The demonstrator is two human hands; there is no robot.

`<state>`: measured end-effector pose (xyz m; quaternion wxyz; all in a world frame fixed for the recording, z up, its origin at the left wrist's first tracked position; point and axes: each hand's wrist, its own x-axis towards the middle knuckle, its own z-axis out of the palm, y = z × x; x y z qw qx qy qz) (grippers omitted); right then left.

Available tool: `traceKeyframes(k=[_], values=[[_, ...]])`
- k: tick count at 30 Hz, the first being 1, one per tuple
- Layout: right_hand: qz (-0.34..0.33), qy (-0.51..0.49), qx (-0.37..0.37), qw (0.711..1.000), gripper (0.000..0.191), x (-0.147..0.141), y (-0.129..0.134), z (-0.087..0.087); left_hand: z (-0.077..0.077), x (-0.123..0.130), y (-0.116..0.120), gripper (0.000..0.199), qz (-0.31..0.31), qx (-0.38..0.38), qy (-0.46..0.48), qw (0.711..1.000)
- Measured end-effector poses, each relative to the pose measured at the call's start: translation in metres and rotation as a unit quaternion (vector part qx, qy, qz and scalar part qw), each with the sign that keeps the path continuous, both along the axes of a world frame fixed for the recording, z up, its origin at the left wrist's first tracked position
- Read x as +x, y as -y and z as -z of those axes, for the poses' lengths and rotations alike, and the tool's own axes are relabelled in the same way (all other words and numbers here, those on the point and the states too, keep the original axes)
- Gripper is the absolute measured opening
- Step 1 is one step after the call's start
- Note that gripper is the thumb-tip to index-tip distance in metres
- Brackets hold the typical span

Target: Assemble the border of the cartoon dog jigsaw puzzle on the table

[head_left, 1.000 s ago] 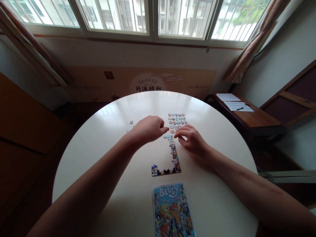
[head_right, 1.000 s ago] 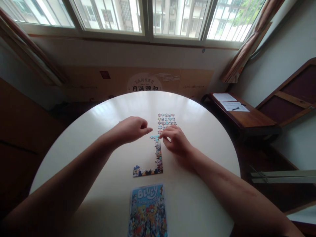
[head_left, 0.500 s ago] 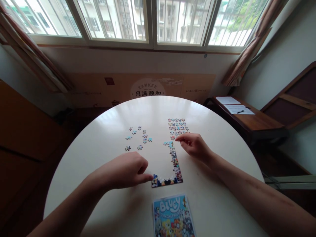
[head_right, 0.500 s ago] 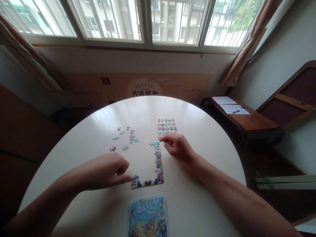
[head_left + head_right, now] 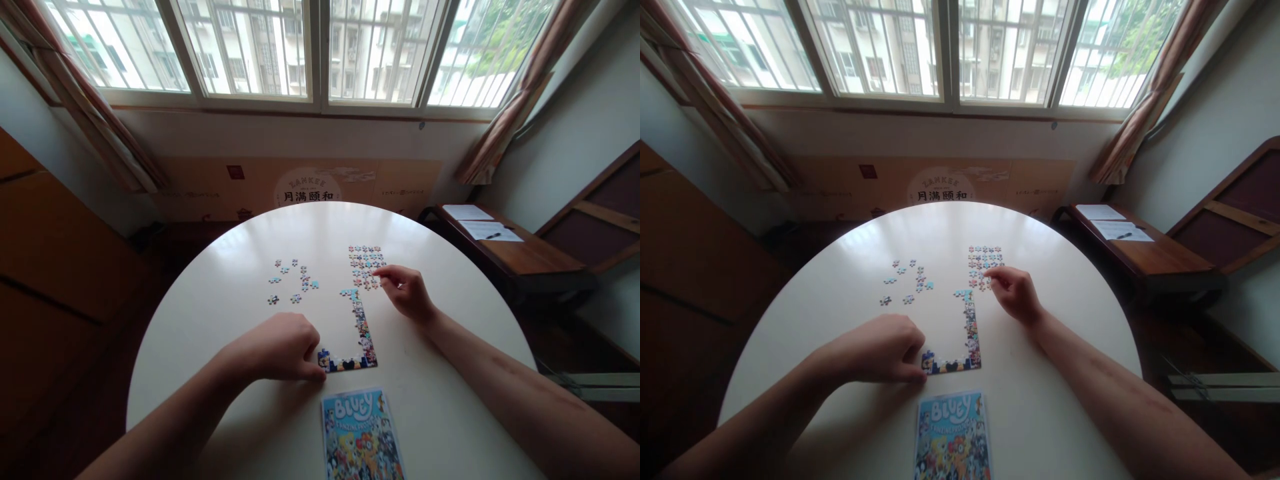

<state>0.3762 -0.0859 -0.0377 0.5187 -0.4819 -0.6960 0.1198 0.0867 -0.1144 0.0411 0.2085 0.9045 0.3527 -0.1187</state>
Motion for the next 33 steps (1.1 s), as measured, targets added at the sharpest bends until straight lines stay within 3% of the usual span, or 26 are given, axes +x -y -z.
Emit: traceKeyframes(k=[5, 9, 11, 13, 16, 18, 24, 33], values=[[0.014, -0.007, 0.002, 1.000, 0.022, 0.002, -0.002, 0.003, 0.000, -0.001, 0.001, 0.034, 0.008, -0.011, 0.024, 1.000], [0.019, -0.017, 0.000, 1.000, 0.022, 0.003, -0.002, 0.003, -0.005, -0.013, -0.012, 0.048, 0.007, -0.026, 0.116, 0.993], [0.021, -0.021, -0.001, 1.000, 0.022, 0.003, -0.002, 0.003, -0.006, -0.026, -0.027, 0.050, -0.062, 0.039, 0.178, 0.981], [0.021, -0.024, -0.003, 0.999, 0.022, 0.003, -0.002, 0.003, -0.005, -0.043, -0.045, 0.047, -0.182, 0.131, 0.221, 0.949], [0.020, -0.030, -0.008, 0.999, 0.022, 0.004, -0.003, 0.004, 0.005, -0.067, -0.072, 0.037, -0.326, 0.226, 0.214, 0.892], [0.020, -0.033, -0.011, 0.999, 0.021, 0.005, -0.003, 0.004, 0.015, -0.077, -0.085, 0.029, -0.367, 0.236, 0.190, 0.880], [0.017, -0.038, -0.018, 0.999, 0.021, 0.007, -0.003, 0.005, 0.040, -0.077, -0.098, 0.035, -0.366, 0.199, 0.128, 0.900], [0.015, -0.041, -0.023, 0.999, 0.021, 0.007, -0.003, 0.007, 0.047, -0.066, -0.100, 0.035, -0.328, 0.241, 0.129, 0.904]])
